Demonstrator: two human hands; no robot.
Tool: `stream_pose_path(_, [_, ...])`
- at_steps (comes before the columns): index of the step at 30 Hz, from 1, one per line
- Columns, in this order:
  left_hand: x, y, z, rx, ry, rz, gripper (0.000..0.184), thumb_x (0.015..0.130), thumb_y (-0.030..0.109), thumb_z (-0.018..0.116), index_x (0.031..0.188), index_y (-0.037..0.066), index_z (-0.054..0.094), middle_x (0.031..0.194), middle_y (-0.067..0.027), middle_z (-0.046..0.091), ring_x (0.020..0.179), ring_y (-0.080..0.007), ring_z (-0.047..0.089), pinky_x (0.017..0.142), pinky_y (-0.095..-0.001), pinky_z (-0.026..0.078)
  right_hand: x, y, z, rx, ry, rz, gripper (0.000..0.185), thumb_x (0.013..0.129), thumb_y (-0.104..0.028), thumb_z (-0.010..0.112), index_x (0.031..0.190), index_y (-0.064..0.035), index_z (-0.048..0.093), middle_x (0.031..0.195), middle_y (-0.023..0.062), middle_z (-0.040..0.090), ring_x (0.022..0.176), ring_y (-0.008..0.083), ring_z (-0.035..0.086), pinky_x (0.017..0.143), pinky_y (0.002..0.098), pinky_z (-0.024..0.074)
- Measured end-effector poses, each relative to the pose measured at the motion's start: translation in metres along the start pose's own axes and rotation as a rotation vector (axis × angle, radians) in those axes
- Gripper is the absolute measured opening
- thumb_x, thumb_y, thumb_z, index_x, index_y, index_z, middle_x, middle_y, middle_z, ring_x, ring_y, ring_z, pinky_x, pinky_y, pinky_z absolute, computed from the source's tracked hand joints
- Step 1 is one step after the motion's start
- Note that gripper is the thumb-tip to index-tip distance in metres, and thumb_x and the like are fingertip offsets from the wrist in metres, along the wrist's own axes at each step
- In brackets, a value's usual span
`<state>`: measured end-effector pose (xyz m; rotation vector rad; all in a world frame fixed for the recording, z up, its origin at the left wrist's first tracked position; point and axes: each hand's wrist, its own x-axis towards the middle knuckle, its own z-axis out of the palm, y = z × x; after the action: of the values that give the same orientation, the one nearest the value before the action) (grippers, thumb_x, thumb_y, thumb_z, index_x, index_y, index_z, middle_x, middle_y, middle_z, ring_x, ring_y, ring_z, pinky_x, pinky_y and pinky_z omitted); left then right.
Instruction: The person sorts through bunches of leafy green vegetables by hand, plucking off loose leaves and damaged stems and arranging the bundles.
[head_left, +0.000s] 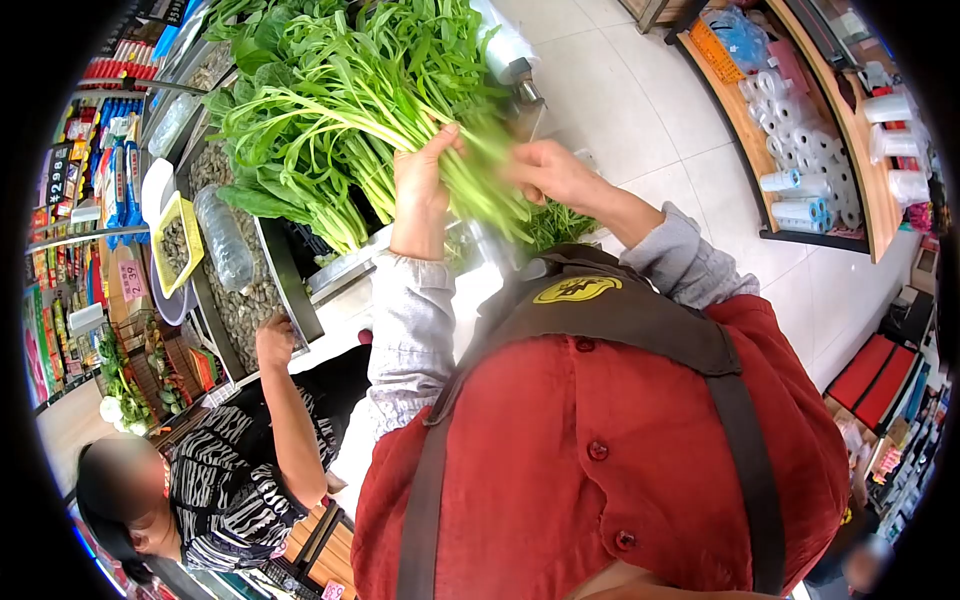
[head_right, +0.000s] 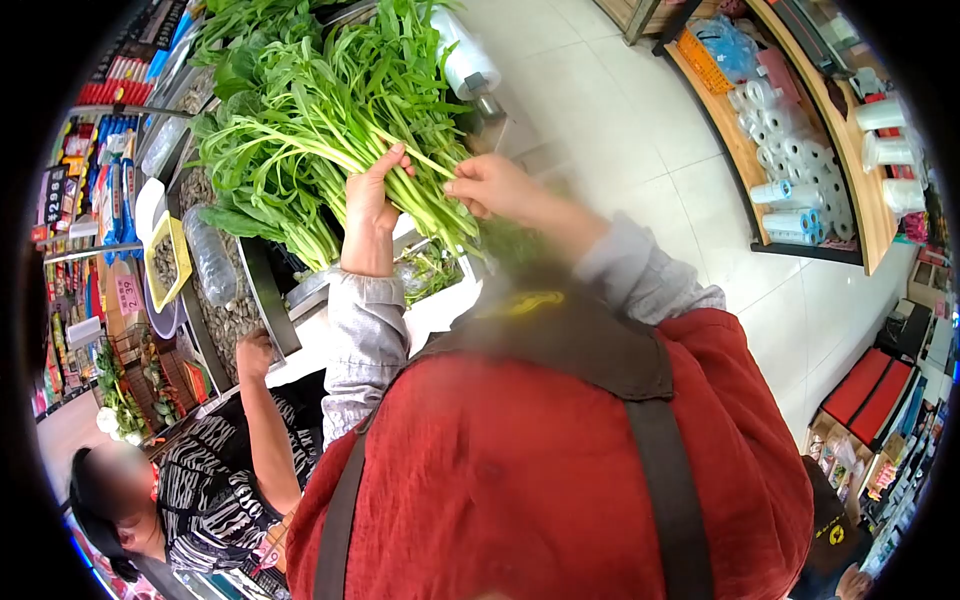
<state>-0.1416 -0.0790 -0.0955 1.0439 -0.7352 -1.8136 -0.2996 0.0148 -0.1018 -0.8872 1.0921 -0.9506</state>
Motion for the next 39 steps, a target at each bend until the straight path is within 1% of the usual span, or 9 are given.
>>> stream_pose_path(3, [-0.001, 0.001, 0.001, 0.015, 0.012, 0.021, 0.02, 0.079, -0.003, 0.063, 0.095, 0.003, 0.052, 0.078, -0.0074, 0.059, 0.061, -0.0158, 0.058, 0.052, -0.0274, 0.051, -0.008, 0.004, -0.005, -0.134, 0.023, 0.024, 0.015, 0.084, -0.018, 0.057, 0.079, -0.0034, 0.058, 0.059, 0.001, 0.052, 0.048, 0.008, 0.046, 0.046, 0.0243, 0.0361])
stream_pose_path(8, [-0.005, 0.005, 0.001, -0.014, 0.009, 0.002, 0.021, 0.08, -0.003, 0.061, 0.097, 0.003, 0.051, 0.082, -0.0108, 0.06, 0.062, -0.0162, 0.058, 0.053, -0.0273, 0.052, -0.017, 0.033, -0.024, -1.025, 0.206, -0.265, 0.015, 0.081, -0.017, 0.057, 0.083, -0.0028, 0.061, 0.066, 0.0076, 0.06, 0.059, 0.0279, 0.058, 0.056, 0.0369, 0.0442])
stream_pose_path(12, [-0.01, 0.006, 0.003, 0.004, -0.023, 0.012, 0.021, 0.081, -0.003, 0.06, 0.098, 0.002, 0.049, 0.088, -0.014, 0.061, 0.064, -0.0168, 0.058, 0.055, -0.0283, 0.053, -0.022, 0.053, -0.05, -1.079, 0.177, -0.131, 0.014, 0.078, -0.015, 0.057, 0.085, -0.004, 0.062, 0.07, 0.0124, 0.061, 0.069, 0.0348, 0.058, 0.062, 0.0394, 0.0453])
stream_pose_path(14, [-0.011, 0.006, 0.001, -0.006, -0.063, 0.019, 0.024, 0.08, -0.003, 0.062, 0.099, 0.003, 0.049, 0.088, -0.0139, 0.061, 0.064, -0.0171, 0.058, 0.055, -0.0292, 0.053, -0.027, 0.056, -0.054, -1.195, 0.273, -0.401, 0.016, 0.078, -0.015, 0.057, 0.089, -0.0053, 0.063, 0.075, 0.0134, 0.061, 0.071, 0.0311, 0.059, 0.066, 0.0372, 0.0464])
stream_pose_path(19, [-0.013, 0.002, -0.007, 0.077, -0.074, 0.027, 0.025, 0.078, -0.003, 0.064, 0.099, 0.004, 0.05, 0.084, -0.0119, 0.061, 0.063, -0.0168, 0.058, 0.054, -0.0292, 0.053, -0.004, -0.016, -0.027, -0.898, 0.315, -0.215, 0.022, 0.081, -0.022, 0.058, 0.096, -0.0067, 0.064, 0.085, 0.0121, 0.064, 0.077, 0.0245, 0.061, 0.071, 0.0324, 0.0468])
stream_pose_path(21, [-0.011, -0.002, -0.013, 0.089, -0.104, 0.052, 0.025, 0.076, -0.004, 0.065, 0.097, 0.002, 0.053, 0.083, -0.0117, 0.062, 0.066, -0.0192, 0.059, 0.059, -0.0285, 0.051, 0.013, -0.029, -0.007, -0.499, 0.263, -0.457, 0.022, 0.08, -0.021, 0.063, 0.086, -0.0007, 0.063, 0.075, 0.0121, 0.064, 0.064, 0.0239, 0.061, 0.06, 0.0335, 0.0467])
stream_pose_path(28, [-0.017, 0.001, -0.018, 0.092, -0.057, 0.025, 0.021, 0.08, -0.002, 0.062, 0.098, 0.003, 0.054, 0.077, -0.0061, 0.059, 0.062, -0.015, 0.057, 0.054, -0.026, 0.05, 0.046, -0.033, 0.011, -0.441, 0.076, -0.251, 0.014, 0.081, -0.014, 0.063, 0.081, -0.0001, 0.064, 0.069, 0.0029, 0.062, 0.061, 0.0082, 0.059, 0.055, 0.0203, 0.0467])
stream_pose_path(31, [-0.021, 0.001, -0.018, 0.109, -0.044, 0.009, 0.02, 0.08, -0.003, 0.062, 0.097, 0.003, 0.054, 0.077, -0.0062, 0.059, 0.062, -0.015, 0.057, 0.054, -0.0259, 0.05, 0.046, -0.035, 0.015, -0.326, 0.054, -0.069, 0.015, 0.082, -0.015, 0.062, 0.082, -0.0002, 0.063, 0.069, 0.0038, 0.062, 0.061, 0.009, 0.059, 0.053, 0.022, 0.0485])
stream_pose_path(39, [-0.02, -0.001, -0.017, 0.079, -0.031, 0.049, 0.022, 0.08, -0.003, 0.061, 0.099, 0.003, 0.053, 0.08, -0.0092, 0.061, 0.062, -0.0161, 0.057, 0.054, -0.0268, 0.05, 0.045, -0.019, 0.017, -0.375, 0.157, -0.103, 0.015, 0.079, -0.014, 0.058, 0.075, -0.0001, 0.061, 0.062, 0.0048, 0.061, 0.052, 0.0093, 0.056, 0.047, 0.0233, 0.0461])
